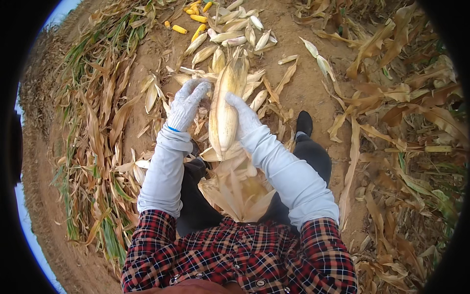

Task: The person sits on the ground in a cornfield and shucks corn cobs by hand, removing the husks and silk. The person places the shucked corn cobs on the ground and discards the husks nearby.

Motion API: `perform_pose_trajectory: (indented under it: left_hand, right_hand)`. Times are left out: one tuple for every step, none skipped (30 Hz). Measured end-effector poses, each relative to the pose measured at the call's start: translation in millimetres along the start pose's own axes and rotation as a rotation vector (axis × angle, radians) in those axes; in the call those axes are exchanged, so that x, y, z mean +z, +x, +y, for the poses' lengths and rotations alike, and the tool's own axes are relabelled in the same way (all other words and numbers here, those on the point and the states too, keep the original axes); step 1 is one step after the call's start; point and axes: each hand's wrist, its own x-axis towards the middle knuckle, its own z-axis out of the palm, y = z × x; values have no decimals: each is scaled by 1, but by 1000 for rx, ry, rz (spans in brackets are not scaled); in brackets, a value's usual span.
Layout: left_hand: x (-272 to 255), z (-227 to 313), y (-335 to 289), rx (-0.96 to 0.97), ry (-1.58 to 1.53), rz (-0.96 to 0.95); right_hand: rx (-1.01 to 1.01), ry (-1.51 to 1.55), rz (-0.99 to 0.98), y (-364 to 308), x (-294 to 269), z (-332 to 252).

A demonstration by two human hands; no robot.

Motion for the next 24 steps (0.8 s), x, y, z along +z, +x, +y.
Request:
perform_pose_trajectory:
  left_hand:
    - [6,7,-8,-52,-62,-39]
    - [10,8,-9,-74,-28,-79]
    - [11,9,-9,-93,5,-116]
    - [13,3,-7,-33,36,-62]
    - [12,-2,-4,-5,31,-62]
    - [10,-3,-2,21,26,-61]
    - [9,-5,0,48,20,-60]
    - [9,-6,1,57,37,-34]
    - [11,-5,-1,61,50,-12]
    - [12,-5,-2,65,63,11]
    - [14,-4,-2,40,46,26]
    - [17,-2,-2,17,31,39]
    - [20,0,-2,-7,17,53]
    - [23,-1,-3,-3,-11,73]
    - [25,0,-4,3,-36,96]
    - [27,1,-4,9,-61,119]
    - [29,-2,-4,20,-100,133]
    - [33,-4,-2,30,-141,144]
    - [36,-5,-1,40,-182,155]
    - [39,-7,1,48,-170,157]
    - [38,-5,0,51,-153,163]
    - [36,-5,-1,54,-131,173]
    - [36,-7,-2,54,-134,171]
    - [40,-7,-3,59,-143,158]
  right_hand:
    - [-40,-11,-23,2,3,1]
    - [-80,-22,-45,5,5,3]
    - [-120,-36,-70,6,7,3]
    - [-150,-77,-85,9,6,5]
    - [-169,-78,-74,11,5,7]
    - [-188,-80,-63,11,6,9]
    - [-207,-82,-51,13,7,10]
    - [-199,-61,-99,14,7,10]
    - [-185,-50,-113,12,9,9]
    - [-170,-39,-127,8,11,8]
    - [-155,-27,-142,6,13,7]
    - [-159,-34,-137,5,14,6]
    - [-162,-41,-133,4,14,5]
    - [-164,-47,-129,4,13,5]
    - [-159,-25,-150,5,13,5]
    - [-153,-4,-171,7,11,5]
    - [-148,18,-191,9,9,5]
    - [-202,-51,-122,13,3,5]
    - [-257,-120,-52,16,-2,4]
    - [-312,-189,18,19,-8,3]
    - [-378,-238,51,13,-2,2]
    - [-440,-285,79,3,14,0]
    - [-503,-332,106,-3,22,0]
    - [-520,-279,74,3,18,-1]
